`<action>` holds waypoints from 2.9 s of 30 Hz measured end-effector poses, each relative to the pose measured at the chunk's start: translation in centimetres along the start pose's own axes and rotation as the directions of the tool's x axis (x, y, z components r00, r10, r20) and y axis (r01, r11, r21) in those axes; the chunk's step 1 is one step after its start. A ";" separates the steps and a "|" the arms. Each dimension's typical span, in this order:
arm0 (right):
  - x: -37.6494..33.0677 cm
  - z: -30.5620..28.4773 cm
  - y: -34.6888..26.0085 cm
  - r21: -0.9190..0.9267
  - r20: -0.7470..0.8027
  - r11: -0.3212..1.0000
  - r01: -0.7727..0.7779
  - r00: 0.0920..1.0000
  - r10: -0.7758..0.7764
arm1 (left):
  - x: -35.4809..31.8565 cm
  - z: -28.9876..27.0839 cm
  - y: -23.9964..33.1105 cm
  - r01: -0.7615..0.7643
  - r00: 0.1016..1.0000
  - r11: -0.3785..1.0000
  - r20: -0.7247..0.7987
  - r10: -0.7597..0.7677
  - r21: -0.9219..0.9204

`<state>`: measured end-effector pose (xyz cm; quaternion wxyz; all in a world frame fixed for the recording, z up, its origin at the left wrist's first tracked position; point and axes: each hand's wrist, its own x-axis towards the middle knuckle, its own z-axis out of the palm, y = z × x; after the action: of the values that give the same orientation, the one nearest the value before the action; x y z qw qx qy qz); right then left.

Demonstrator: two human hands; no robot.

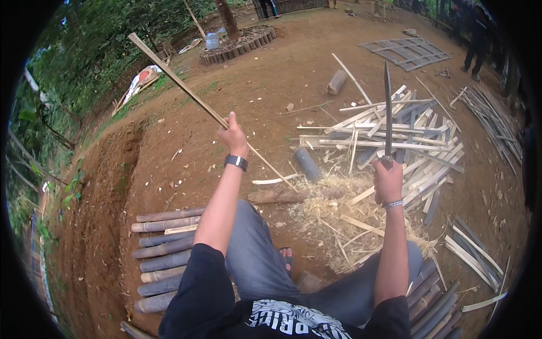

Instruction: The person thins a long bamboo strip by repeatedly drawing a machete along its length against a wooden log, removing shavings until the strip reaches a desired thickness.

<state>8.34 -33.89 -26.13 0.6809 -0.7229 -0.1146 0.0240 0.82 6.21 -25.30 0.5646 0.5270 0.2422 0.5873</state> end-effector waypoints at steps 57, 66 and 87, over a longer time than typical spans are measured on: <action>-1.6 2.1 1.6 0.291 0.213 0.942 -0.169 0.971 0.108 | -3.8 1.5 0.8 0.138 0.966 0.985 0.233 -0.111 -0.101; -0.1 2.7 3.4 0.645 0.342 0.617 -0.451 0.892 0.294 | -4.6 2.3 0.7 0.115 0.966 0.985 0.245 -0.080 -0.130; -8.8 -0.5 26.3 -0.864 0.135 0.445 -0.234 0.744 0.654 | -4.4 0.5 0.8 0.130 0.971 0.977 0.223 -0.091 -0.167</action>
<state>3.35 -37.40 -53.24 0.1973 -0.9238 -0.0665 0.3213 0.07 1.87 -25.96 0.6648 0.5192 0.1549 0.5142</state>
